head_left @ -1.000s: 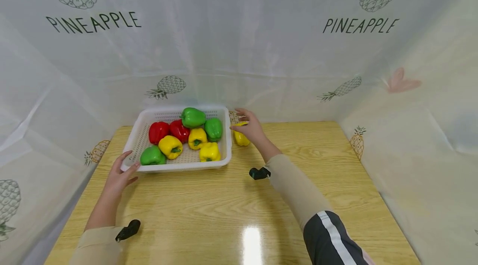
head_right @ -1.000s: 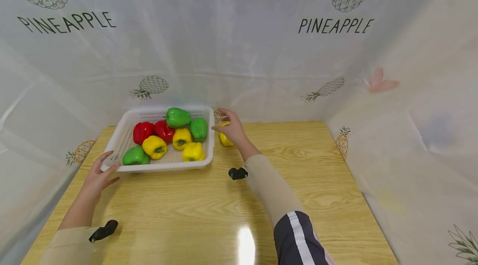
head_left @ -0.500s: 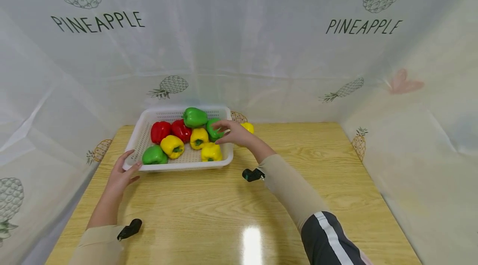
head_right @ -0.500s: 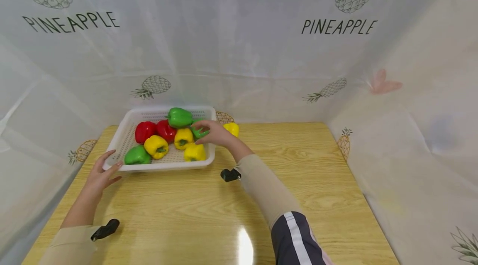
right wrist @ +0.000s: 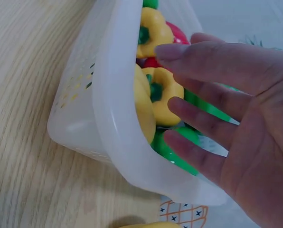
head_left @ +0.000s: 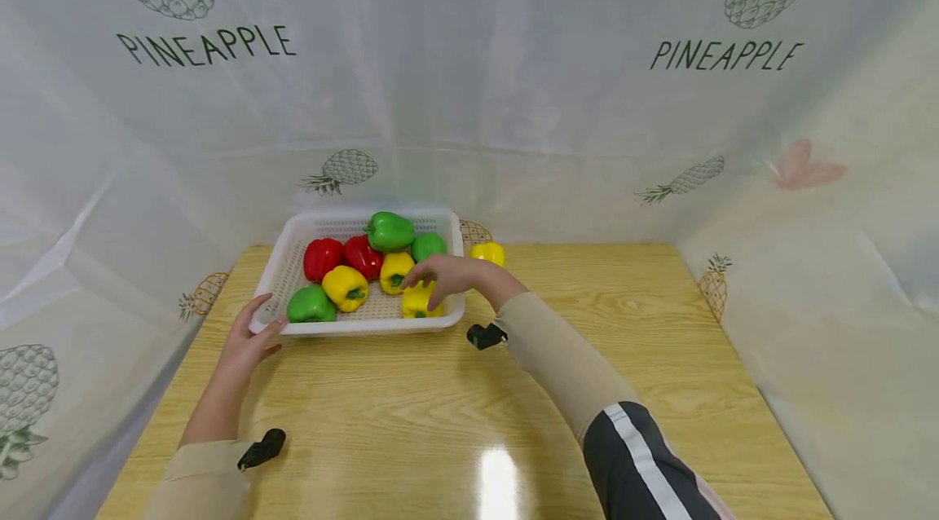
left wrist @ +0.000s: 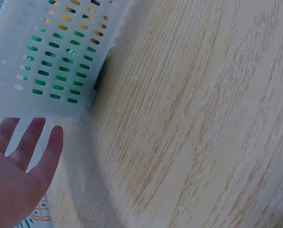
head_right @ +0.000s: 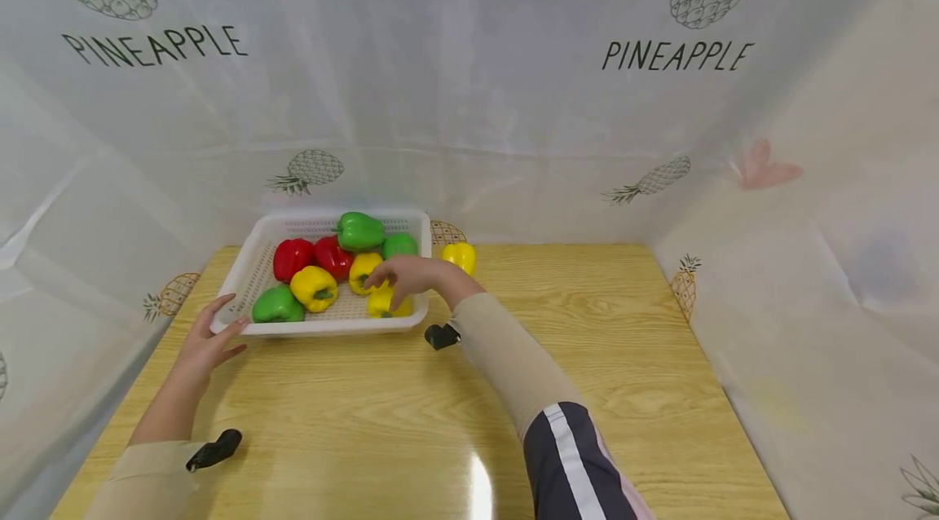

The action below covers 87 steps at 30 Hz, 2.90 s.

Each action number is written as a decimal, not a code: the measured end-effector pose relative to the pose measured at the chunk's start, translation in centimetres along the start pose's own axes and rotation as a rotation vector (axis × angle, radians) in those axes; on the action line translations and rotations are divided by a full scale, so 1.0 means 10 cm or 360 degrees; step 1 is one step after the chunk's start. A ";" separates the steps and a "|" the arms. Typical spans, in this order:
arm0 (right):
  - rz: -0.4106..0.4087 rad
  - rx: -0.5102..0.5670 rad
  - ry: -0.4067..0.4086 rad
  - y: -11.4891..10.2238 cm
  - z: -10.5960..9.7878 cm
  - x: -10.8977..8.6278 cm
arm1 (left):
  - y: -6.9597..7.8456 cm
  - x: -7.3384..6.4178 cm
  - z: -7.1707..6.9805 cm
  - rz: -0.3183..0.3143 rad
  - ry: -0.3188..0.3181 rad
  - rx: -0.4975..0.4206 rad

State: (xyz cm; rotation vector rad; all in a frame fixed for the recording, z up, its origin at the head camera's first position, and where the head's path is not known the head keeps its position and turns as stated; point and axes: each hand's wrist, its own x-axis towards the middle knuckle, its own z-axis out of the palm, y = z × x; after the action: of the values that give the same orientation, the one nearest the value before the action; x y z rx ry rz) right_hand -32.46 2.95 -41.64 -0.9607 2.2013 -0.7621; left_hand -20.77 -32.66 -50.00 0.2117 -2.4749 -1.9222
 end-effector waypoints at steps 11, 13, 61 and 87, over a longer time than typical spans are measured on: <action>0.0060 -0.0255 -0.0180 0.00 0.07 0.13 | 0.02 -0.02 0.01 -0.0014 -0.0013 -0.0059; 0.0057 -0.0312 -0.0205 0.03 0.07 0.15 | 0.02 -0.02 0.01 -0.0008 -0.0013 -0.0054; 0.0083 -0.0310 -0.0115 0.07 0.01 0.27 | 0.01 0.00 0.03 -0.0024 -0.0002 -0.0033; -0.0205 0.0252 0.0317 0.15 -0.20 -0.30 | 0.05 -0.05 0.04 -0.0024 0.0026 -0.0083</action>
State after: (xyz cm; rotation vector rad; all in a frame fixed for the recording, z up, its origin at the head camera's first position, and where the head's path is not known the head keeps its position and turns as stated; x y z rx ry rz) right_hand -32.87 6.68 -40.47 -0.9904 2.2212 -1.1174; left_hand -20.35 -32.12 -49.53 0.2453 -2.4162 -1.9798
